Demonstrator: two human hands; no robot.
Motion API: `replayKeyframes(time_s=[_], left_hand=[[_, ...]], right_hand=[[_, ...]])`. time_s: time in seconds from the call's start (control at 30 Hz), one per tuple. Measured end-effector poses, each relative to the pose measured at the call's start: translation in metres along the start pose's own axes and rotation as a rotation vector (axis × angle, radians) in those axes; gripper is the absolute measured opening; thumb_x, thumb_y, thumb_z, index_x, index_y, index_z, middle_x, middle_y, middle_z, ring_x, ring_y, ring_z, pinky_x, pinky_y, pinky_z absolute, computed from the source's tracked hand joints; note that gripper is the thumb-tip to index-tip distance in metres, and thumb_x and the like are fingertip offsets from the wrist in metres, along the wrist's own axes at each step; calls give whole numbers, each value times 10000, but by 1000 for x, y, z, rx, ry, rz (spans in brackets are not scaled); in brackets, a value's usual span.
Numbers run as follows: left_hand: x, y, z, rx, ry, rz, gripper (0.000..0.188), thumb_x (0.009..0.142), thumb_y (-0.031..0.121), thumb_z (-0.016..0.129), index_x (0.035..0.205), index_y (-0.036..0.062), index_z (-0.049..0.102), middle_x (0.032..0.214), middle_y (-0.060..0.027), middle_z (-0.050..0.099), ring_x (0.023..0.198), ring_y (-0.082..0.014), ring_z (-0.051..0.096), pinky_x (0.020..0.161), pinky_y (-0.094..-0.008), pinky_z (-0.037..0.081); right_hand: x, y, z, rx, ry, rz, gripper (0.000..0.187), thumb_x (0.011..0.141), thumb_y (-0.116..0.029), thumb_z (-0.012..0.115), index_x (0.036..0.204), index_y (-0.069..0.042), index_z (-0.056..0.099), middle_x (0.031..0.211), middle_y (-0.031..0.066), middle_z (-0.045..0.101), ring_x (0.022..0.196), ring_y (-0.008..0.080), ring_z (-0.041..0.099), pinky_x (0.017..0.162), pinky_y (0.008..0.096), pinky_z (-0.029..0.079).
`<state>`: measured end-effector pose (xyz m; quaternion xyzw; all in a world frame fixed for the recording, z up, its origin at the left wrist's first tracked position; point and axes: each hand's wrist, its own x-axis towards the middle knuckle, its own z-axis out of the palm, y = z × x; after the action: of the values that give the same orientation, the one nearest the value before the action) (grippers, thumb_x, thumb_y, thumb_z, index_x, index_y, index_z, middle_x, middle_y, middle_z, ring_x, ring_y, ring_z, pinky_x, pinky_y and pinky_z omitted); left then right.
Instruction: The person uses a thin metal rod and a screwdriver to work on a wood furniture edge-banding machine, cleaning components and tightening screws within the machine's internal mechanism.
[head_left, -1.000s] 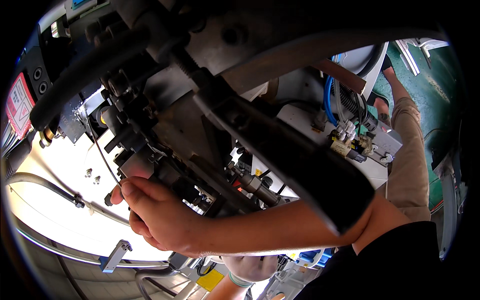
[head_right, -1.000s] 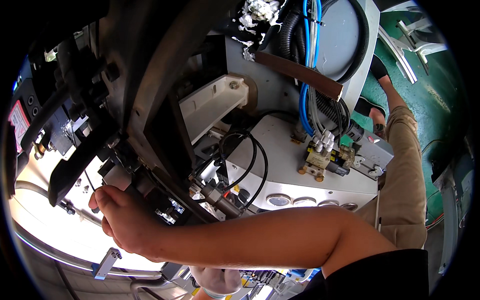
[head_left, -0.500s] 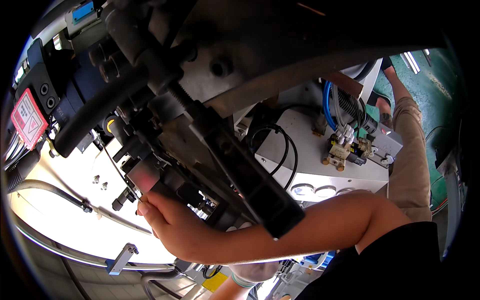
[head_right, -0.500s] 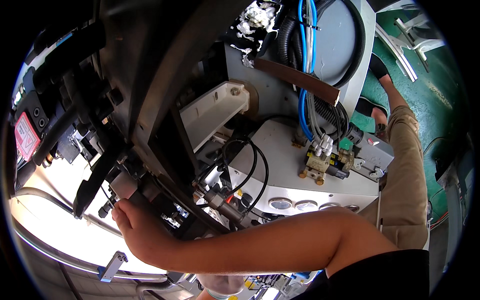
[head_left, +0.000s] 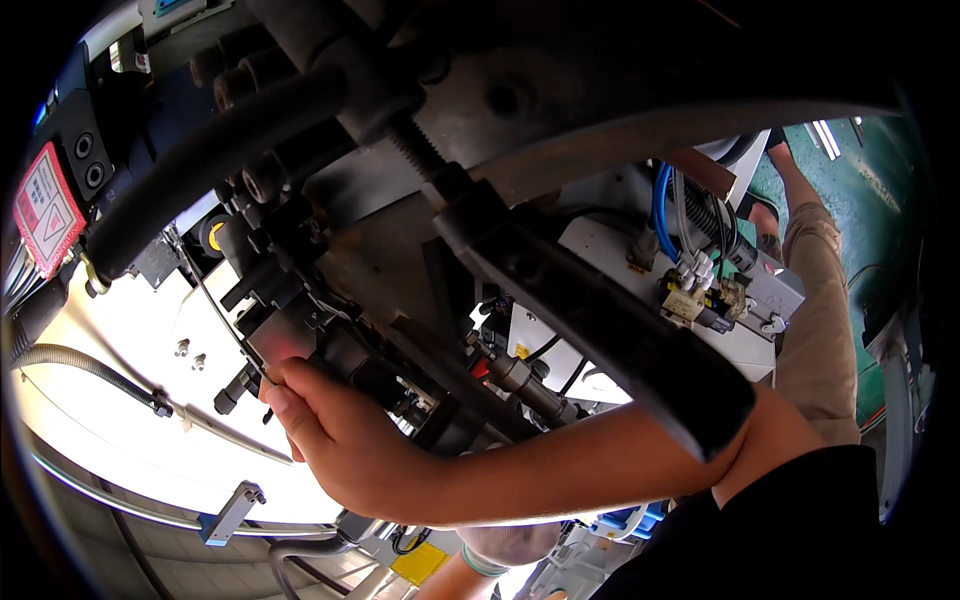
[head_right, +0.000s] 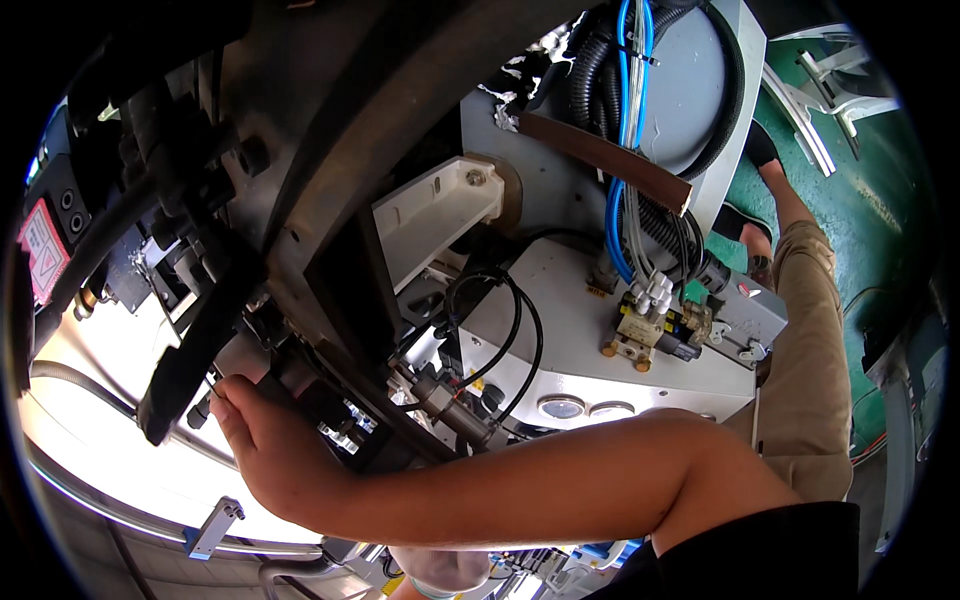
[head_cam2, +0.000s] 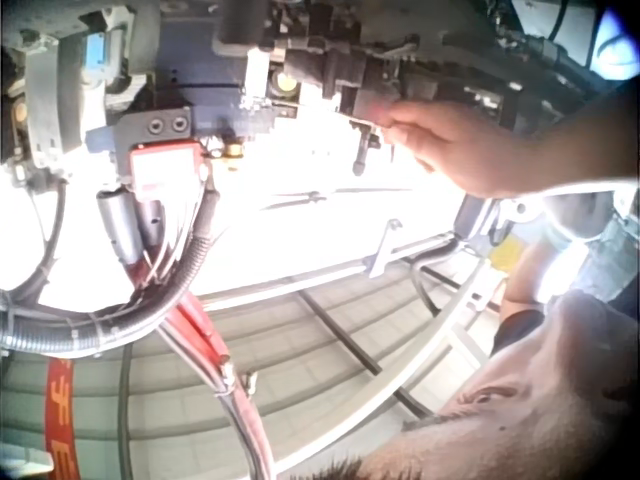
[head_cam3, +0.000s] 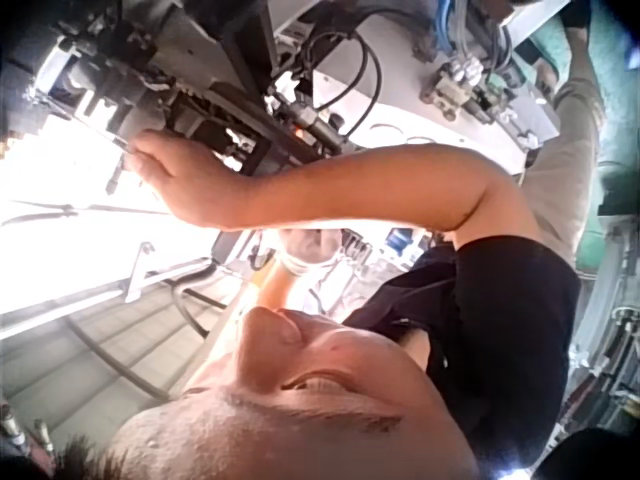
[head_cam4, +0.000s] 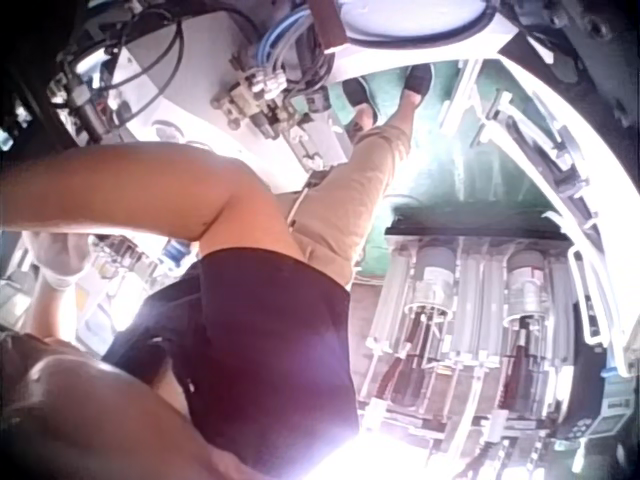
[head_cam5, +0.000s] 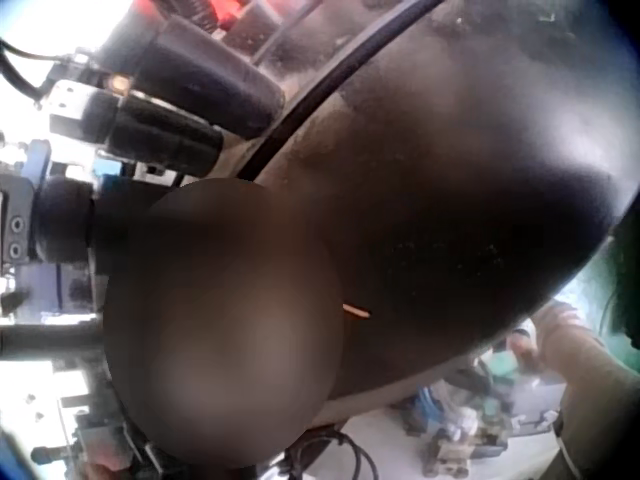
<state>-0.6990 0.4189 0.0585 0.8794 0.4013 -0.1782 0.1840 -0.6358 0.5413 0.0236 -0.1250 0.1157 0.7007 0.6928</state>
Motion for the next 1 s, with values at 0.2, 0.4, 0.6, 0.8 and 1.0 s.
replayKeyframes(time_s=[0.2, 0.4, 0.6, 0.8, 1.0], left_hand=[[0, -1, 0, -70, 3, -28, 370, 854, 214, 720, 1193, 67, 738, 1150, -87, 717, 1006, -300, 673, 890, -407, 510], [0, -3, 0, -119, 7, -37, 359, 793, 179, 744, 1137, 74, 763, 1076, -74, 730, 911, -277, 692, 827, -376, 520], [-5, -3, -1, -184, -36, -103, 370, 750, 172, 770, 1110, 83, 777, 1021, -50, 740, 827, -246, 702, 748, -354, 523], [6, -11, -3, -312, -176, -118, 382, 746, 184, 777, 1116, 88, 779, 1028, -40, 744, 788, -214, 702, 664, -344, 521], [4, -10, -4, -276, -159, -107, 383, 745, 192, 780, 1110, 76, 788, 1011, -51, 749, 841, -224, 714, 702, -352, 533]], right_hand=[[5, 4, 3, -13, -11, 99, 254, 1149, -278, 472, 1089, -44, 552, 813, 148, 587, 709, 284, 562, 668, 412, 449], [9, 7, 6, -26, 30, 81, 252, 1150, -280, 469, 1097, -49, 553, 827, 140, 610, 720, 277, 564, 687, 421, 453], [5, 5, 6, -28, -23, 206, 221, 1147, -306, 502, 1154, -93, 560, 849, 1, 521, 783, 106, 512, 722, 285, 453], [8, 16, 0, 273, -47, 209, 237, 1156, -283, 480, 1193, -68, 570, 855, 5, 530, 794, 95, 529, 732, 282, 500], [14, -6, 2, 196, -96, 343, 210, 1155, -251, 478, 1166, -66, 575, 870, 3, 545, 785, 85, 547, 731, 280, 533]])
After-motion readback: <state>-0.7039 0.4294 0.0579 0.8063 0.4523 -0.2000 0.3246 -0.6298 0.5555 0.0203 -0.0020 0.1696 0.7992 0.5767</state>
